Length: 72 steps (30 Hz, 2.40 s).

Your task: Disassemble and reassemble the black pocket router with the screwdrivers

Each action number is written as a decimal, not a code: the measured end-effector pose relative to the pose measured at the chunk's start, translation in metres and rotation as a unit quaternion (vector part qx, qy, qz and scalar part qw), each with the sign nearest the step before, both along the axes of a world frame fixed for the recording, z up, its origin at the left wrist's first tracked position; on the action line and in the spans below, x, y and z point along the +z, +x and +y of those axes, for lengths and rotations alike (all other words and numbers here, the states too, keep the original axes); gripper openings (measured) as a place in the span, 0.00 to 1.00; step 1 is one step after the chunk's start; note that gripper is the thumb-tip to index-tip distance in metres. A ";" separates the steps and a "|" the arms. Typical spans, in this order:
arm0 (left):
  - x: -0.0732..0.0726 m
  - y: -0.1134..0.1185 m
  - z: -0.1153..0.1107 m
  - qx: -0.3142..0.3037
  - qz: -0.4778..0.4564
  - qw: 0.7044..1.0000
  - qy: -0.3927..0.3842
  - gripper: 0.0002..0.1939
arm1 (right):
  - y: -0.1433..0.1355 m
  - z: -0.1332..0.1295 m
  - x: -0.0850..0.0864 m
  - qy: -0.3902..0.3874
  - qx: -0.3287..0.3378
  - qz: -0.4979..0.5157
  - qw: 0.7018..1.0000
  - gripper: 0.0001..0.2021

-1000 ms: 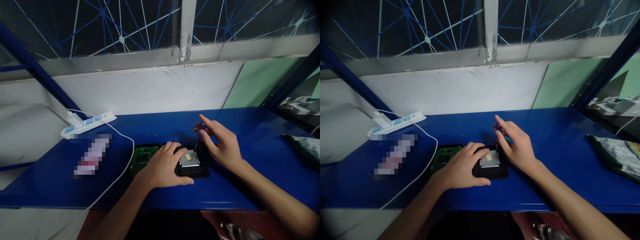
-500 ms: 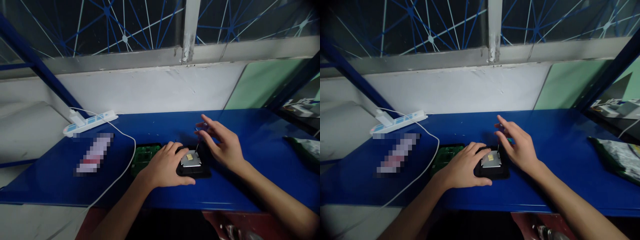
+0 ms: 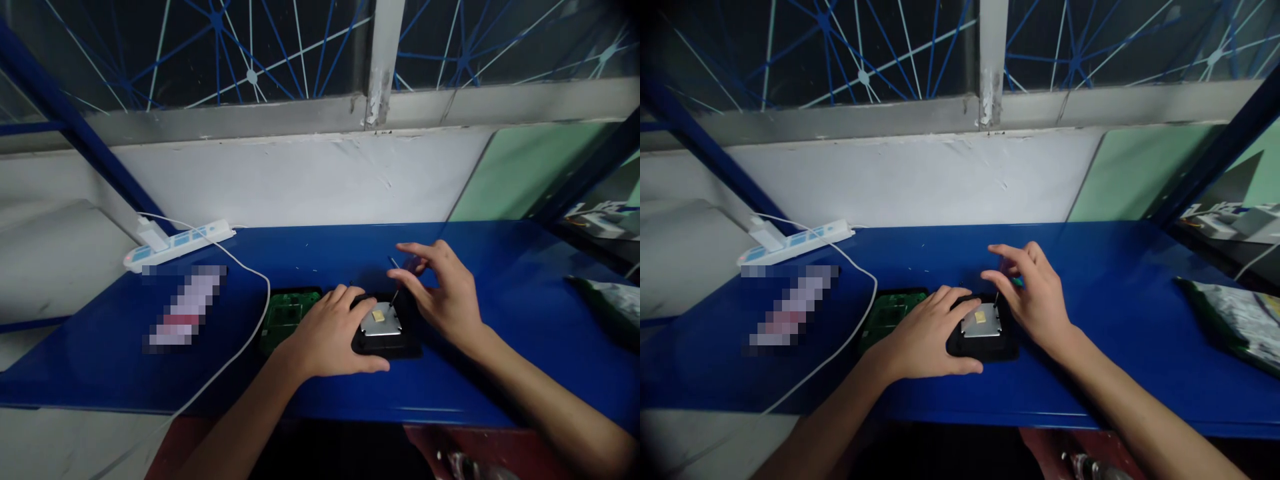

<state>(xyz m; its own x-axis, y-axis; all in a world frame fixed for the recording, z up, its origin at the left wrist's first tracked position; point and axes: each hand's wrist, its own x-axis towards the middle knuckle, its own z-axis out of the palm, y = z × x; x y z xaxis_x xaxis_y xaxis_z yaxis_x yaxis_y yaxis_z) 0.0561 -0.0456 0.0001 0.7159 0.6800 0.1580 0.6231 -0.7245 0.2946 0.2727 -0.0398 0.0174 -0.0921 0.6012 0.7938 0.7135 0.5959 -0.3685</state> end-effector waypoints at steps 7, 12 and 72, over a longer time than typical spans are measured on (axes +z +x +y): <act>0.000 0.000 0.000 -0.004 0.006 1.000 0.001 0.46 | -0.013 -0.002 -0.002 -0.001 -0.091 -0.032 0.995 0.16; 0.001 -0.001 -0.001 0.003 0.012 1.000 -0.010 0.48 | -0.002 0.003 -0.005 -0.008 -0.030 -0.017 0.999 0.19; 0.009 0.000 -0.006 -0.028 -0.005 1.000 0.011 0.34 | 0.005 0.004 -0.004 -0.093 -0.006 0.129 0.987 0.16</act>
